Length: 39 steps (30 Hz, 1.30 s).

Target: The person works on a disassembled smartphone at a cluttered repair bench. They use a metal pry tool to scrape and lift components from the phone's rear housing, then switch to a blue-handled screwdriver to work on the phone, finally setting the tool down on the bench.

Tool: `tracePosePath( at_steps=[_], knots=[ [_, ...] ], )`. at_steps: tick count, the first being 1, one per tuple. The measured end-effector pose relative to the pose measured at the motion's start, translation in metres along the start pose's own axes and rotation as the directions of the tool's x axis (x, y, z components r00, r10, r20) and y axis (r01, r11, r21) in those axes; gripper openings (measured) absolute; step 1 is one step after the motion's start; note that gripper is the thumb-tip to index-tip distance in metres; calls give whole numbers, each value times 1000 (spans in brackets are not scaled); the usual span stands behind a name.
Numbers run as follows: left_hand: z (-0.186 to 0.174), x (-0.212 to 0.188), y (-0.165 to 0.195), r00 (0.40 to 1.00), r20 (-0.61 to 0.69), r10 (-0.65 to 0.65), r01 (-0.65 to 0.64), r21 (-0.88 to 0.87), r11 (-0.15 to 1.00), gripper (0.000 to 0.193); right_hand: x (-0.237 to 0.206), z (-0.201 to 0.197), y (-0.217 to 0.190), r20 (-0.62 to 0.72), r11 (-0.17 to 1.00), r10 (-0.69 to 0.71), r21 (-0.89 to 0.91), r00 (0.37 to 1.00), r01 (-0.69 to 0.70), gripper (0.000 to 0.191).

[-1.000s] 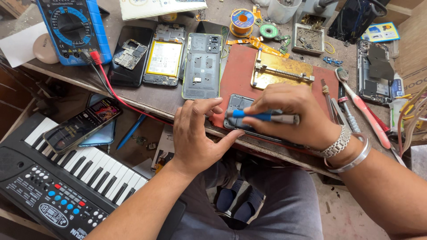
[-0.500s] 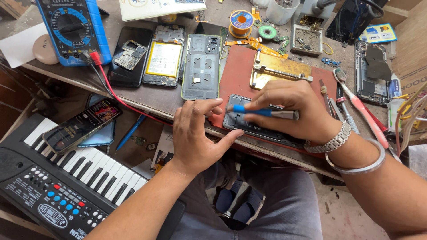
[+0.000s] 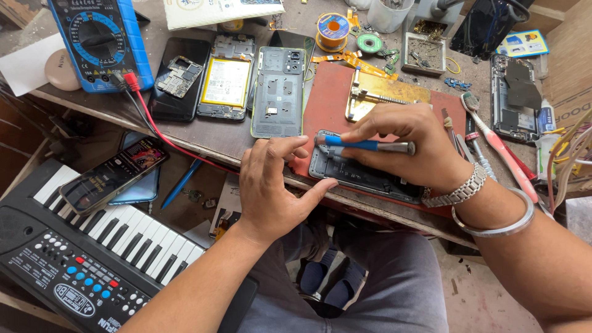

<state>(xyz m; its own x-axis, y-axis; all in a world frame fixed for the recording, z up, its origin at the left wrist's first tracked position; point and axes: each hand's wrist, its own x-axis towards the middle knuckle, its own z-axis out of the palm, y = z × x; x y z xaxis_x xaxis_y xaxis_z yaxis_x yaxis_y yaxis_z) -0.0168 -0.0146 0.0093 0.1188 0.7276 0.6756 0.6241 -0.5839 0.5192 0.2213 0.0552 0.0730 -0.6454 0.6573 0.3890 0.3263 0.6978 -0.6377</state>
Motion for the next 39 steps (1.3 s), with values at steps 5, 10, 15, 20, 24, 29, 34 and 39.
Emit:
tracePosePath(
  at_steps=[5, 10, 15, 20, 24, 29, 34, 39],
  knots=[
    [0, 0, 0, 1000, -5, 10, -10, 9, 1000, 74, 0, 2, 0, -19, 999, -21, 25, 1000, 22, 24],
    [0, 1, 0, 1000, 1, 6, -6, 10, 1000, 73, 0, -1, 0, 39, 1000, 24, -5, 999, -24, 25],
    [0, 0, 0, 1000, -5, -2, 2, 16, 1000, 73, 1, 0, 2, -33, 999, -6, -48, 999, 5, 24],
    [0, 0, -1, 1000, 2, 10, -10, 9, 1000, 73, 0, 2, 5, 13, 1000, 19, 8, 1000, -19, 24],
    [1, 0, -1, 1000, 0, -9, 9, 16, 1000, 73, 0, 3, 7, -71, 1000, 5, -30, 997, -7, 22],
    [1, 0, -1, 1000, 4, 6, -6, 12, 1000, 73, 0, 5, 6, -48, 997, 56, -44, 997, -58, 21],
    [2, 0, -1, 1000, 2, -6, 6, 9, 1000, 73, 0, 5, 5, -117, 997, 40, -61, 992, -48, 21],
    [1, 0, -2, 1000, -5, 15, -15, 22, 1000, 73, 2, 6, 4, -100, 992, 39, -113, 994, -50, 19]
  ],
)
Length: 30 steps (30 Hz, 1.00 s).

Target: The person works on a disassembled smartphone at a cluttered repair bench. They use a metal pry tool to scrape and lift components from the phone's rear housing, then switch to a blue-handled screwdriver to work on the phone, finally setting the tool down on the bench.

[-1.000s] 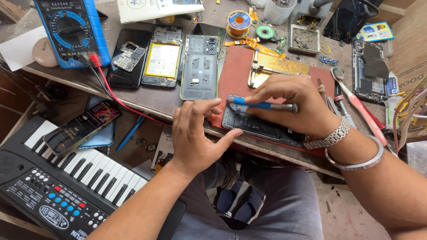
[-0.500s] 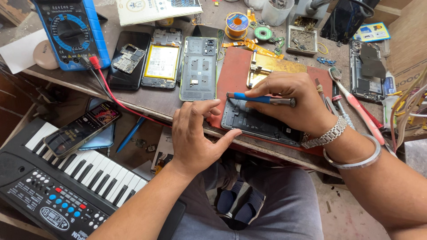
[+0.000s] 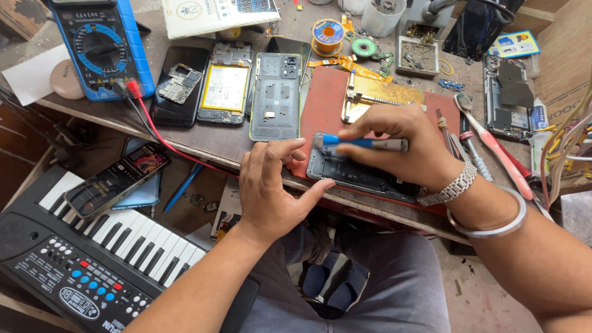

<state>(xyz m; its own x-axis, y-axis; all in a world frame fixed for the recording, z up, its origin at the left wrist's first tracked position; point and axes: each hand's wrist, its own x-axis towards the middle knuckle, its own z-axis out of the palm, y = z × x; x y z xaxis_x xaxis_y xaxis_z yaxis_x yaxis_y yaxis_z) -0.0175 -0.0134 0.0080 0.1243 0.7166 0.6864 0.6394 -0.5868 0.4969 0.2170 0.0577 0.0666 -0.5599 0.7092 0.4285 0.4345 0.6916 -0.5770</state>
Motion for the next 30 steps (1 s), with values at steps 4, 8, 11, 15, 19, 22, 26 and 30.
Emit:
tracePosePath(
  at_steps=[4, 8, 11, 15, 19, 22, 26, 30],
  knots=[
    [1, 0, 0, 1000, 3, -22, 22, -22, 1000, 72, -1, 0, -1, -56, 999, 14, -38, 998, -16, 18],
    [0, -1, -1, 1000, 5, -19, 19, -24, 1000, 73, -1, 1, -3, -4, 1000, 23, 3, 1000, -23, 17],
    [1, 0, 0, 1000, -3, -8, 7, -31, 1000, 72, 0, 0, -3, -49, 1000, 11, 2, 999, -11, 18],
    [1, 0, 0, 1000, 9, -7, 8, -19, 1000, 72, -1, 0, -4, -18, 999, 54, 7, 998, -54, 18],
    [1, 0, 0, 1000, -1, -8, 8, -22, 1000, 71, -1, 2, -4, -76, 999, 47, -21, 996, -49, 18],
    [0, 0, 0, 1000, 4, -10, 10, -26, 1000, 71, -1, 3, -3, -69, 998, 59, 16, 996, -58, 18],
    [-1, 1, -1, 1000, 7, -8, 8, -19, 1000, 70, -2, 5, -2, -38, 992, 122, 24, 992, -121, 19],
    [0, 1, 0, 1000, -8, 0, -1, -22, 1000, 71, -3, 5, -2, -94, 997, 81, -5, 992, -82, 18]
  ],
)
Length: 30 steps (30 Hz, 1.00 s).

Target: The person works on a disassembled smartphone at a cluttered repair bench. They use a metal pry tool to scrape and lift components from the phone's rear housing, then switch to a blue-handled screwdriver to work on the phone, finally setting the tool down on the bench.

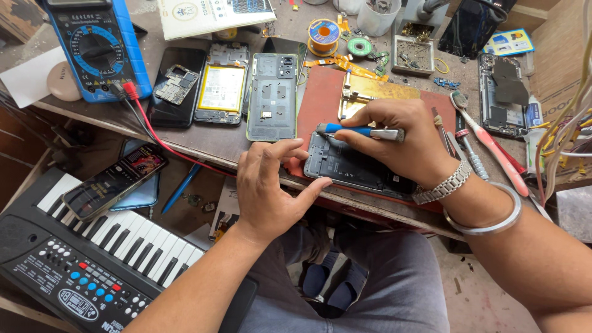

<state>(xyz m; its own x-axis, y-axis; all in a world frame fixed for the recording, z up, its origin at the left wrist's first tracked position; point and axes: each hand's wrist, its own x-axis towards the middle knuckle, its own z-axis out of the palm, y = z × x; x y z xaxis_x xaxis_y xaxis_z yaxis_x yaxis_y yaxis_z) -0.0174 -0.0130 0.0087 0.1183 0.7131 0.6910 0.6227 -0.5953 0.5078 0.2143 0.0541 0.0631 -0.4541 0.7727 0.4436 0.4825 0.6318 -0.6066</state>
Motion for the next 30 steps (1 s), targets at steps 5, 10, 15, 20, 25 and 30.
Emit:
tracePosePath(
  at_steps=[5, 10, 15, 20, 25, 30],
  knots=[
    [0, 1, 0, 1000, 15, -8, 8, 0, 1000, 70, 0, 0, -1, 44, 999, 35, 15, 998, -35, 18],
    [0, 1, 0, 1000, 8, -10, 10, -1, 1000, 70, 1, 0, -4, 0, 1000, 15, 4, 1000, -15, 19],
    [-1, 0, 0, 1000, 21, -17, 17, -4, 1000, 70, 0, 1, -7, 38, 998, 67, 17, 997, -68, 19],
    [0, 0, 0, 1000, 10, -14, 14, -3, 1000, 70, 1, 1, -7, 13, 999, 32, 7, 999, -32, 18],
    [1, 0, 0, 1000, 14, -21, 21, 0, 1000, 69, 0, 2, -7, 27, 995, 101, -10, 995, -101, 19],
    [0, 0, 0, 1000, 14, -16, 16, 0, 1000, 70, 0, 3, -6, 45, 997, 82, 10, 996, -82, 19]
  ],
)
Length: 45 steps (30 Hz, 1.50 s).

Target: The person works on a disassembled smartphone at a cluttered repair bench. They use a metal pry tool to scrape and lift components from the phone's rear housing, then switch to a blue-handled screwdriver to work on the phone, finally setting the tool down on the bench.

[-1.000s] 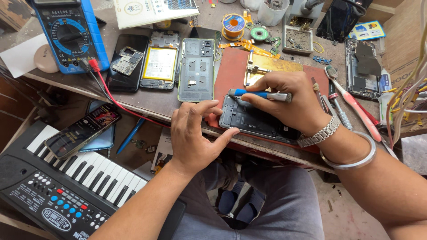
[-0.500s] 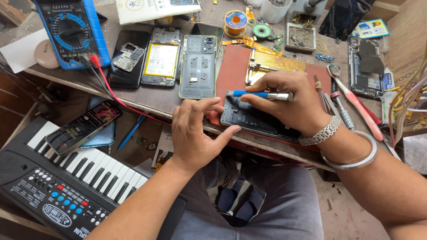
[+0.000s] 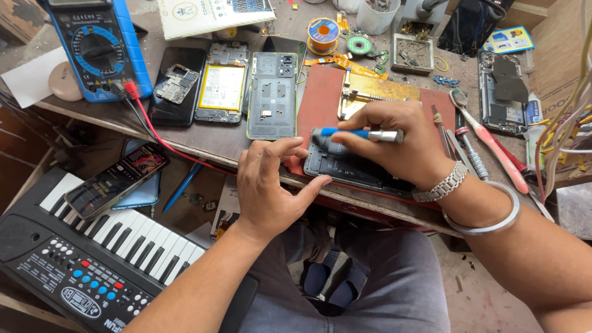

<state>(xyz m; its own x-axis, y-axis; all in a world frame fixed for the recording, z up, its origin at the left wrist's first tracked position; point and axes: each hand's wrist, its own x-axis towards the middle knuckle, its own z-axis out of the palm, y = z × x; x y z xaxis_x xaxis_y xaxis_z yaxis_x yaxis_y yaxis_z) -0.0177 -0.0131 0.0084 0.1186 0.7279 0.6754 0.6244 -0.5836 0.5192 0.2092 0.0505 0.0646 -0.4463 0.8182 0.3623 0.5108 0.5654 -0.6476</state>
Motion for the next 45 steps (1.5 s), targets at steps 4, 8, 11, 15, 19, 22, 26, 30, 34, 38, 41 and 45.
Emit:
tracePosePath(
  at_steps=[4, 8, 11, 15, 19, 22, 26, 30, 34, 38, 41, 45],
  knots=[
    [0, 0, 0, 1000, -2, 2, -2, 5, 1000, 70, 0, -1, 2, -36, 997, -65, -40, 997, 64, 20],
    [0, 0, 0, 1000, -2, 6, -6, 1, 1000, 70, 0, 0, 2, -23, 999, -31, 14, 999, 32, 19],
    [1, 1, 0, 1000, 3, 0, 0, 6, 1000, 70, 0, 1, 3, 0, 1000, 12, 10, 1000, -12, 19],
    [1, 1, 0, 1000, -1, 10, -10, 2, 1000, 70, 0, -1, 2, -46, 997, -82, -16, 996, 81, 19],
    [0, 1, 0, 1000, 11, -4, 4, 7, 1000, 69, 0, 0, 1, 11, 1000, 26, -9, 1000, -26, 18],
    [0, 0, 0, 1000, 0, 1, -1, -2, 1000, 70, 0, 0, 1, -34, 1000, -23, -19, 999, 22, 19],
    [0, 0, 0, 1000, 8, 2, -2, 13, 1000, 69, 0, -2, 1, -23, 999, -42, 27, 999, 43, 17],
    [0, 1, 0, 1000, -3, 7, -7, -1, 1000, 69, 0, -1, 0, -28, 1000, -31, -7, 999, 30, 18],
    [0, 1, -1, 1000, 2, 1, -1, 3, 1000, 69, 0, -2, 0, 20, 999, 39, 16, 999, -39, 16],
    [0, 0, 0, 1000, 0, 1, -1, -3, 1000, 69, 0, -2, 0, 6, 997, -37, 66, 999, 37, 19],
    [0, 0, 0, 1000, -7, 7, -7, 7, 1000, 69, 0, -1, 1, -18, 998, -40, 38, 999, 40, 19],
    [0, 0, -1, 1000, 12, 1, -1, 6, 1000, 69, 0, -1, 1, -1, 999, -6, 47, 1000, 6, 18]
  ],
)
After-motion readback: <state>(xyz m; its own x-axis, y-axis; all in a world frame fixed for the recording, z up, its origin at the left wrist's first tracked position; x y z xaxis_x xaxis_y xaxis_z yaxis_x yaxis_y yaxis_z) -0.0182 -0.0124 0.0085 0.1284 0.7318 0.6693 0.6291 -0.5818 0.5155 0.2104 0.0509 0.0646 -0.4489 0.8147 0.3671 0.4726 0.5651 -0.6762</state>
